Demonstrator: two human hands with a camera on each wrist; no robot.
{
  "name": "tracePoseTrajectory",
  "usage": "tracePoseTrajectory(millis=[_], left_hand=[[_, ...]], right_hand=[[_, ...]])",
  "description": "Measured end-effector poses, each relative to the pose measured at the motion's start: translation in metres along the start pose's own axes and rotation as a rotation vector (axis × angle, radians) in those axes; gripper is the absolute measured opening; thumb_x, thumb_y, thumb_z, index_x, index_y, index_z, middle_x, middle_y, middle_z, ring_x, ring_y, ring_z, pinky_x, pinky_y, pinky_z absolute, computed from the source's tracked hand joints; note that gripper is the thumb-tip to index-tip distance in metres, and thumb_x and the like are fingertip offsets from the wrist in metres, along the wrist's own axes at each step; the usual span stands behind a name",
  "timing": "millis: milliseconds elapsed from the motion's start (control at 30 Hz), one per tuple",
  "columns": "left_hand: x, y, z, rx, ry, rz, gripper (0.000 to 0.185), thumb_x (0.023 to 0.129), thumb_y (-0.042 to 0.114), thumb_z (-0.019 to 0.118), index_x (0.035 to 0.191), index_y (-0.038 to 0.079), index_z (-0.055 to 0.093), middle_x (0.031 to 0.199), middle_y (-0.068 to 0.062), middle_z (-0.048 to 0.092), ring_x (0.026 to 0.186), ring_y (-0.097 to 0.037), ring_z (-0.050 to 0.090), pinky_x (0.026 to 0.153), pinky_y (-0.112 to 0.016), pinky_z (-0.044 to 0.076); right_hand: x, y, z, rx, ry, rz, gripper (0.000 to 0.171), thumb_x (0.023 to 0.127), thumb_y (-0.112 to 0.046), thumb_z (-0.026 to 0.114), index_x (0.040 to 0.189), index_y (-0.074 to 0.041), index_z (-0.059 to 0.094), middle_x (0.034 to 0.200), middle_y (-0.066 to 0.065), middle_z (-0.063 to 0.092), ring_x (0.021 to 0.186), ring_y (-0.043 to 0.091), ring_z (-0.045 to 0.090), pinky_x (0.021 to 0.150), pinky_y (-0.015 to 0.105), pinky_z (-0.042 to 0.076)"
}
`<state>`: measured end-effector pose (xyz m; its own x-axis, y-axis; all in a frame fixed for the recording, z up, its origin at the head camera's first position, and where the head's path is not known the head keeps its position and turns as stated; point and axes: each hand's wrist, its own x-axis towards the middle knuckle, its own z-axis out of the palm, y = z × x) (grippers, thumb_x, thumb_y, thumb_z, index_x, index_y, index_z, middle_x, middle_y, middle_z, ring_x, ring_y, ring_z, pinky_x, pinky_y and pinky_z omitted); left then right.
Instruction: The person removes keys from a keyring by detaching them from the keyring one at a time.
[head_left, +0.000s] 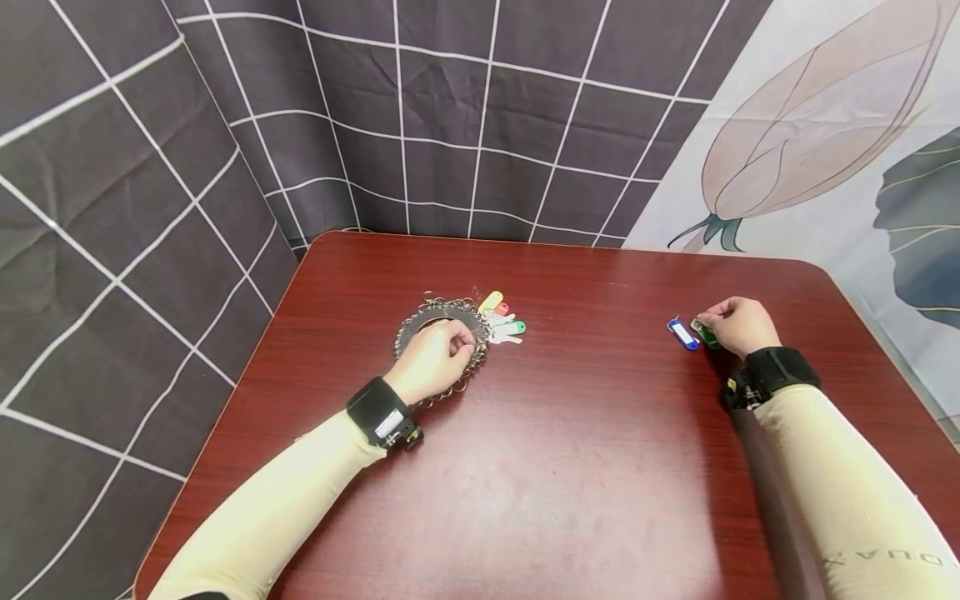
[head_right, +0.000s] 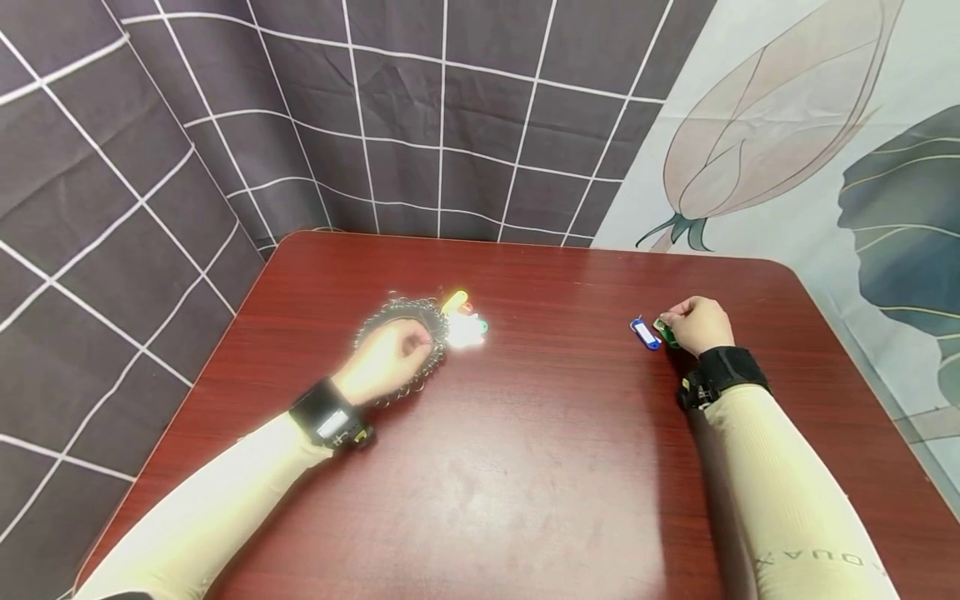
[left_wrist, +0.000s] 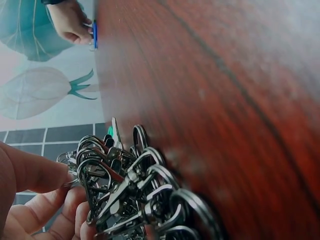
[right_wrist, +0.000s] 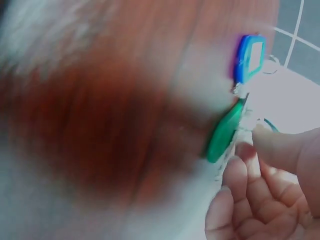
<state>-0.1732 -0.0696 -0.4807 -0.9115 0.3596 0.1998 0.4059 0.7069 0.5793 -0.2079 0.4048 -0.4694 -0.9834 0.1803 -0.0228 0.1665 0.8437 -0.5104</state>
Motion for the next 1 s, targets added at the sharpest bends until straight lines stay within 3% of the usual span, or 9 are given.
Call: tracePoseTrajectory(millis=[167, 367, 600, 733, 867, 1000], left_hand=[[0.001, -0.004, 0.000, 0.001, 0.018, 0.013, 0.004, 0.087, 0.017, 0.066, 0.091, 0.015, 0.065, 0.083, 0.006, 0.060, 0.076, -0.008, 0.057, 0.071, -0.028, 0.048], [0.002, -0.002, -0.005, -0.011, 0.003, -0.003, 0.006, 0.087, 0.015, 0.064, 0.094, 0.014, 0.064, 0.085, 0.004, 0.060, 0.078, -0.010, 0.058, 0.073, -0.029, 0.049], [0.009, 0.009, -0.015, -0.018, 0.045, 0.025, 0.026, 0.089, 0.019, 0.064, 0.112, 0.007, 0.062, 0.096, -0.002, 0.062, 0.083, -0.013, 0.060, 0.075, -0.033, 0.050], [0.015, 0.017, -0.017, 0.091, 0.035, 0.069, 0.036, 0.086, 0.027, 0.066, 0.116, 0.009, 0.062, 0.095, -0.005, 0.062, 0.078, -0.016, 0.055, 0.069, -0.034, 0.046], [0.023, 0.022, -0.011, 0.199, -0.006, 0.109, 0.042, 0.083, 0.031, 0.067, 0.119, 0.011, 0.061, 0.099, -0.004, 0.061, 0.084, -0.017, 0.054, 0.075, -0.035, 0.047], [0.029, 0.025, -0.006, 0.254, -0.051, 0.106, 0.045, 0.080, 0.031, 0.070, 0.119, 0.012, 0.059, 0.098, 0.000, 0.058, 0.090, -0.017, 0.055, 0.079, -0.035, 0.047]], right_hand=[[0.000, -0.013, -0.001, 0.022, 0.066, -0.011, 0.031, 0.100, -0.021, 0.050, 0.109, 0.009, 0.054, 0.098, 0.027, 0.057, 0.084, 0.037, 0.052, 0.063, 0.039, 0.042], [-0.003, -0.044, 0.007, 0.037, 0.102, -0.189, 0.027, 0.098, -0.020, 0.051, 0.108, 0.004, 0.057, 0.099, 0.025, 0.061, 0.085, 0.035, 0.055, 0.070, 0.043, 0.041], [-0.007, -0.092, 0.031, 0.046, -0.004, -0.359, 0.026, 0.092, -0.024, 0.064, 0.108, -0.003, 0.061, 0.099, 0.015, 0.065, 0.090, 0.030, 0.061, 0.079, 0.045, 0.045], [-0.013, -0.120, 0.052, 0.041, -0.089, -0.470, 0.032, 0.090, -0.029, 0.067, 0.110, -0.005, 0.062, 0.100, 0.011, 0.067, 0.090, 0.026, 0.063, 0.080, 0.044, 0.048], [-0.022, -0.150, 0.075, 0.030, -0.163, -0.599, 0.036, 0.088, -0.029, 0.070, 0.112, -0.004, 0.063, 0.105, 0.011, 0.065, 0.096, 0.025, 0.062, 0.085, 0.044, 0.048], [-0.030, -0.180, 0.097, 0.012, -0.197, -0.680, 0.032, 0.083, -0.023, 0.075, 0.107, -0.004, 0.065, 0.102, 0.009, 0.064, 0.095, 0.023, 0.059, 0.087, 0.041, 0.046]])
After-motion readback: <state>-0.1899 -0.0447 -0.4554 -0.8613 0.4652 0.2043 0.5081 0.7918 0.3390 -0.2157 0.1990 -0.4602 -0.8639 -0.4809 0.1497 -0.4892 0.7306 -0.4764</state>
